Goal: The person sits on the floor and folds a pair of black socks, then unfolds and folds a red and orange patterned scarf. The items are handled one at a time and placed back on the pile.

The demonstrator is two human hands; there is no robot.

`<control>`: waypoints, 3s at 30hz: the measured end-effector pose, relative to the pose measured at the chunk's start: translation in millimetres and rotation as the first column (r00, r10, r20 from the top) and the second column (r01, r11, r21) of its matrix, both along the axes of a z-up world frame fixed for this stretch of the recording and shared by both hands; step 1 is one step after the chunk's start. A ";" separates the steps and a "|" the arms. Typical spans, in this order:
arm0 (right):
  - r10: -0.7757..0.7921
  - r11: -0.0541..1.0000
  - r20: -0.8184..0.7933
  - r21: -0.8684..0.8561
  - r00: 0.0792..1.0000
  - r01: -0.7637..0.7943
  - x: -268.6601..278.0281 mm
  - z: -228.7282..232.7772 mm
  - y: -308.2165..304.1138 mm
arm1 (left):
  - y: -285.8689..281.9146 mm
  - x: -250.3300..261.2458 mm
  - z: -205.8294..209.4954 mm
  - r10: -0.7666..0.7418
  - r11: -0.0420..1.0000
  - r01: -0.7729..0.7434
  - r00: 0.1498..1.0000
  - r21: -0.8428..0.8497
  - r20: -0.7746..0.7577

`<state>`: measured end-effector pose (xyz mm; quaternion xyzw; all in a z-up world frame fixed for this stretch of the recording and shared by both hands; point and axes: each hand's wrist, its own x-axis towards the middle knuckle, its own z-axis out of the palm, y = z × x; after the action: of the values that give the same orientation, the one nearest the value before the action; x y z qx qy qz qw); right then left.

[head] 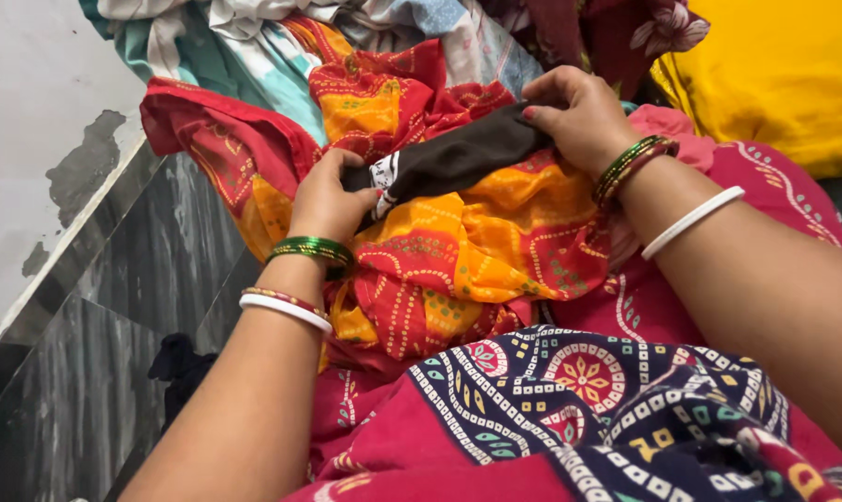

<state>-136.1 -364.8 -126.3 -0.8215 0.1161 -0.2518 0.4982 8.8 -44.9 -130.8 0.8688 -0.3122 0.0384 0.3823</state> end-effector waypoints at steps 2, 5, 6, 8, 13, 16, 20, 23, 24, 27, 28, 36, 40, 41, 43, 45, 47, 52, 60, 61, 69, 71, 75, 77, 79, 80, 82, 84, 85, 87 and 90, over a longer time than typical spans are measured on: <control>-0.029 1.000 -0.124 0.008 0.992 0.030 0.7 0.2 -1.8 | -0.8 -12.7 9.4 0.067 0.996 -0.073 0.993 0.060 0.094; 0.075 0.979 -0.178 0.200 0.981 -0.039 4.9 3.9 -1.7 | -5.2 -27.0 28.8 0.120 0.981 -0.159 0.945 0.109 0.303; 0.115 0.964 -0.159 0.258 0.981 -0.071 5.1 5.3 -1.2 | -8.6 -27.8 36.1 0.109 0.982 -0.161 0.912 0.100 0.396; 0.213 0.928 -0.077 0.327 0.974 -0.177 3.6 8.9 0.3 | -17.1 -27.6 48.2 0.042 0.994 -0.086 0.871 0.068 0.490; 0.333 0.895 0.022 0.307 0.943 -0.324 -7.9 23.0 6.7 | -54.9 -13.3 59.3 -0.343 0.936 0.338 0.822 0.095 0.454; 0.319 0.884 0.118 0.321 0.940 -0.340 -13.9 30.2 13.0 | -75.2 -7.5 55.4 -0.471 0.875 0.449 0.875 0.180 0.108; 0.288 0.840 0.287 0.382 0.914 -0.385 -20.3 38.1 14.2 | -84.6 -5.7 58.4 -0.458 0.882 0.466 0.882 0.068 -0.108; 0.161 0.819 0.333 0.481 0.929 -0.314 -23.3 38.2 14.5 | -79.2 -6.3 72.9 -0.525 0.836 0.547 0.819 0.038 -0.231; 0.122 0.819 0.334 0.498 0.935 -0.285 -23.8 38.6 14.1 | -75.2 -6.5 80.8 -0.526 0.821 0.567 0.797 0.066 -0.298; 0.047 0.827 0.294 0.524 0.955 -0.202 -23.7 39.9 16.9 | -66.5 -14.5 104.4 -0.616 0.753 0.655 0.673 -0.056 -0.409; 0.029 0.832 0.275 0.526 0.961 -0.176 -22.9 41.7 19.2 | -63.6 -18.5 112.9 -0.662 0.721 0.681 0.620 -0.131 -0.420; 0.391 0.312 0.327 0.832 0.860 -0.458 -34.1 55.5 74.9 | -67.0 -82.4 139.0 -0.909 0.402 0.556 0.337 -0.727 -0.245; 0.457 0.224 0.469 0.761 0.755 -0.608 -55.0 59.9 95.7 | -87.8 -99.8 132.7 -0.933 0.344 0.585 0.304 -0.734 -0.195; 0.461 0.301 0.453 0.729 0.764 -0.614 -62.8 64.3 95.3 | -91.9 -102.6 130.1 -0.936 0.333 0.578 0.300 -0.745 -0.185; 0.462 0.449 0.418 0.651 0.782 -0.613 -82.3 76.1 92.5 | -98.9 -108.3 124.0 -0.942 0.311 0.563 0.292 -0.766 -0.167; 0.338 0.406 0.472 0.707 0.814 -0.579 -104.9 92.7 85.1 | -109.2 -116.5 117.7 -0.947 0.290 0.525 0.277 -0.800 -0.161; 0.213 0.397 0.450 0.772 0.867 -0.497 -131.3 108.3 78.1 | -122.2 -127.7 110.6 -0.950 0.276 0.482 0.269 -0.832 -0.159; 0.050 0.496 0.413 0.780 0.910 -0.381 -199.2 113.1 60.9 | -167.9 -169.6 94.2 -0.961 0.259 0.414 0.202 -0.873 -0.189; -0.226 0.937 0.046 -0.264 0.973 0.230 -345.2 73.6 -48.2 | -220.7 -243.1 91.0 -0.933 0.356 0.783 0.268 -0.510 -0.238; -0.244 0.693 -0.023 -0.704 0.969 0.158 -356.1 61.5 -60.7 | -221.3 -246.2 92.4 -0.921 0.385 0.819 0.308 -0.426 -0.240; -0.684 0.712 -0.475 -0.273 0.554 0.646 -362.5 -18.0 -42.3 | -225.0 -253.0 100.3 -0.895 0.418 0.705 0.212 -0.573 -0.393; -0.752 0.659 -0.463 -0.497 0.470 0.565 -353.3 -5.7 -29.1 | -223.8 -249.9 99.9 -0.891 0.426 0.691 0.210 -0.584 -0.402; -0.846 0.416 -0.225 -0.845 0.483 0.336 -341.1 23.3 0.9 | -215.0 -237.2 97.4 -0.883 0.445 0.628 0.190 -0.639 -0.429; -0.794 0.563 -0.381 -0.755 0.473 0.336 -333.5 33.7 6.5 | -211.4 -230.7 96.6 -0.878 0.457 0.604 0.187 -0.653 -0.441; -0.714 0.685 -0.543 -0.674 0.443 0.277 -326.2 37.5 7.5 | -209.1 -225.5 96.1 -0.860 0.493 0.597 0.225 -0.633 -0.458; -0.664 0.737 -0.624 -0.639 0.412 0.220 -321.4 37.2 5.8 | -209.4 -223.5 96.3 -0.850 0.513 0.580 0.241 -0.633 -0.468; -0.584 0.808 -0.738 -0.567 0.339 0.159 -314.2 33.7 -0.6 | -208.8 -218.1 94.2 -0.826 0.556 0.543 0.275 -0.630 -0.492; -0.522 0.853 -0.810 -0.502 0.266 0.145 -309.6 28.5 -10.4 | -205.0 -205.5 89.2 -0.827 0.560 0.541 0.321 -0.627 -0.462; -0.512 0.859 -0.818 -0.494 0.263 0.135 -305.6 26.8 -17.5 | -202.5 -197.6 85.5 -0.826 0.564 0.539 0.344 -0.626 -0.447; -0.485 0.874 -0.835 -0.473 0.261 0.112 -290.1 26.4 -34.0 | -195.0 -177.9 75.7 -0.812 0.573 0.563 0.486 -0.595 -0.323; -0.625 0.767 -0.690 -0.629 0.366 0.126 -247.6 41.7 -56.0 | -171.7 -142.1 56.4 -0.466 0.838 0.456 0.884 -0.298 0.042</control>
<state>-383.7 -420.8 -84.6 -0.8712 0.4798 0.0737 0.0732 -133.2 -216.6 -74.4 0.7005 -0.4963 -0.0218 0.5124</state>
